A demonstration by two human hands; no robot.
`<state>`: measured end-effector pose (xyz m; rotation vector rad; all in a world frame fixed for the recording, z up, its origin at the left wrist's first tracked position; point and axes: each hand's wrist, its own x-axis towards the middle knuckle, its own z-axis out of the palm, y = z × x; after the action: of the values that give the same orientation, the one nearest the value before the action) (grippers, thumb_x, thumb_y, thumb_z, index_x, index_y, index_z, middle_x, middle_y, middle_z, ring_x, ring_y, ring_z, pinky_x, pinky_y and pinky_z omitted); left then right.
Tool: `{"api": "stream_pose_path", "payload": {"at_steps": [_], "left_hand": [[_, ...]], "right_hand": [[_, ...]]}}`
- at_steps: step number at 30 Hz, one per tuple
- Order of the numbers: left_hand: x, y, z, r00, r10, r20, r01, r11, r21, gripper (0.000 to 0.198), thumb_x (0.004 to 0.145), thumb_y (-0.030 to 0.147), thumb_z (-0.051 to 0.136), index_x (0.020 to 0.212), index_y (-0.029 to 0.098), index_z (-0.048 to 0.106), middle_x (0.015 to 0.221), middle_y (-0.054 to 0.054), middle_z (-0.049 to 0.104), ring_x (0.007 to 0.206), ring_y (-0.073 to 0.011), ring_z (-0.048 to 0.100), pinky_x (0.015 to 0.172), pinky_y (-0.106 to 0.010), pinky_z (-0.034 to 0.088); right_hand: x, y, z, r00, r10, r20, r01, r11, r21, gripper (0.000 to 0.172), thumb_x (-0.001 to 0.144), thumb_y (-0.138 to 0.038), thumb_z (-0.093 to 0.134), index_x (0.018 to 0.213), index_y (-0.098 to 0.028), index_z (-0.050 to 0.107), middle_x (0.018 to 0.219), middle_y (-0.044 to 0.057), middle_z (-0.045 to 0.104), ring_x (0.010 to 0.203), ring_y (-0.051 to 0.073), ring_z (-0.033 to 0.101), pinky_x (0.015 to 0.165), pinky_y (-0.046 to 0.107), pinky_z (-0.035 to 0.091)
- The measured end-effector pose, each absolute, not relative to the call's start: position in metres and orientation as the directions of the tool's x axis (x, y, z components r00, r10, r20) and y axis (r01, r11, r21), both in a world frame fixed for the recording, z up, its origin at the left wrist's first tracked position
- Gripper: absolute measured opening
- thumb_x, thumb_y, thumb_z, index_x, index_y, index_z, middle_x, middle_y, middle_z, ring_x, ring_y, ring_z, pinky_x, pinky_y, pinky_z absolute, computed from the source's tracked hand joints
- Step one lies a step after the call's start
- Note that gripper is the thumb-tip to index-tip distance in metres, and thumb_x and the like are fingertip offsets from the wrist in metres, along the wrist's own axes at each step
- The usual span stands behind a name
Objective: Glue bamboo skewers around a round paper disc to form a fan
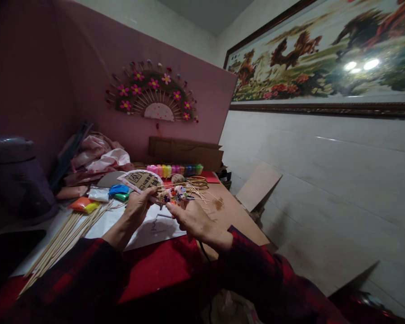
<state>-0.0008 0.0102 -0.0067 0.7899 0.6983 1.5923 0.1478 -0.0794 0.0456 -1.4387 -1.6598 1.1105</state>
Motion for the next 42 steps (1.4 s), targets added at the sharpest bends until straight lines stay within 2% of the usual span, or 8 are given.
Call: {"api": "stream_pose_path", "payload": {"at_steps": [19,27,30,33,36,38,40,42], "left_hand": [[-0.001,0.008,-0.005,-0.094,0.989,0.117,-0.580,-0.150,0.801,0.032,0.052,0.021,0.075,0.079,0.014,0.060,0.067,0.001,0.065,0.058,-0.0121,0.060,0.057,-0.025,0.049],[-0.001,0.011,-0.006,-0.109,0.991,0.080,-0.607,-0.130,0.784,0.031,0.051,0.019,0.075,0.078,0.012,0.061,0.069,-0.001,0.065,0.058,-0.0123,0.060,0.051,-0.022,0.048],[-0.002,0.011,-0.005,-0.116,0.991,0.060,-0.628,-0.120,0.769,0.031,0.050,0.016,0.075,0.078,0.012,0.060,0.068,0.000,0.065,0.057,-0.0124,0.060,0.049,-0.022,0.049],[-0.003,0.011,-0.001,-0.134,0.990,0.046,-0.656,-0.124,0.744,0.029,0.052,0.013,0.073,0.077,0.012,0.060,0.066,0.001,0.063,0.054,-0.0109,0.059,0.046,-0.021,0.049],[-0.005,0.013,0.002,-0.171,0.985,0.017,-0.691,-0.132,0.711,0.026,0.055,0.009,0.070,0.078,0.012,0.059,0.067,0.001,0.064,0.055,-0.0105,0.059,0.048,-0.022,0.052],[-0.007,0.016,0.003,-0.182,0.983,0.012,-0.720,-0.142,0.680,0.027,0.057,0.006,0.067,0.082,0.013,0.058,0.072,0.000,0.065,0.060,-0.0119,0.062,0.052,-0.024,0.054],[-0.009,0.019,0.003,-0.189,0.982,0.011,-0.740,-0.150,0.655,0.027,0.058,0.004,0.066,0.082,0.014,0.057,0.073,0.000,0.065,0.062,-0.0126,0.063,0.053,-0.025,0.055],[-0.010,0.020,0.003,-0.194,0.981,0.005,-0.747,-0.151,0.647,0.026,0.059,0.003,0.066,0.081,0.014,0.056,0.070,0.001,0.064,0.061,-0.0121,0.062,0.051,-0.023,0.054]], "right_hand": [[0.148,-0.081,0.049,-0.145,0.986,-0.081,0.412,-0.014,-0.911,0.039,0.083,-0.051,0.052,0.069,-0.015,0.052,0.053,-0.005,0.041,0.040,0.005,0.041,0.029,0.015,0.032],[0.157,-0.084,0.060,-0.154,0.988,-0.018,0.113,0.000,-0.994,0.042,0.079,-0.057,0.055,0.077,-0.015,0.054,0.055,-0.006,0.040,0.037,0.004,0.035,0.026,0.015,0.031],[0.171,-0.084,0.067,-0.138,0.990,0.032,0.027,0.036,-0.999,0.046,0.076,-0.060,0.058,0.081,-0.015,0.054,0.061,-0.004,0.043,0.041,0.005,0.039,0.027,0.015,0.031],[0.195,-0.080,0.068,-0.028,0.992,0.121,0.011,0.122,-0.993,0.047,0.072,-0.061,0.061,0.083,-0.016,0.053,0.066,-0.003,0.047,0.044,0.005,0.043,0.029,0.015,0.032],[0.229,-0.068,0.059,0.157,0.977,0.146,0.121,0.127,-0.984,0.052,0.067,-0.064,0.063,0.087,-0.017,0.052,0.064,-0.005,0.044,0.042,0.006,0.040,0.029,0.017,0.030],[0.256,-0.058,0.046,0.301,0.939,0.167,0.301,0.073,-0.951,0.051,0.069,-0.065,0.059,0.086,-0.018,0.049,0.060,-0.006,0.042,0.040,0.006,0.036,0.031,0.019,0.029],[0.280,-0.051,0.030,0.332,0.930,0.158,0.514,-0.038,-0.857,0.046,0.075,-0.063,0.053,0.082,-0.017,0.049,0.057,-0.005,0.041,0.041,0.008,0.038,0.036,0.021,0.032],[0.297,-0.048,0.014,0.307,0.930,0.200,0.720,-0.090,-0.688,0.037,0.080,-0.052,0.052,0.082,-0.015,0.053,0.064,0.000,0.053,0.054,0.013,0.050,0.049,0.025,0.039]]}}
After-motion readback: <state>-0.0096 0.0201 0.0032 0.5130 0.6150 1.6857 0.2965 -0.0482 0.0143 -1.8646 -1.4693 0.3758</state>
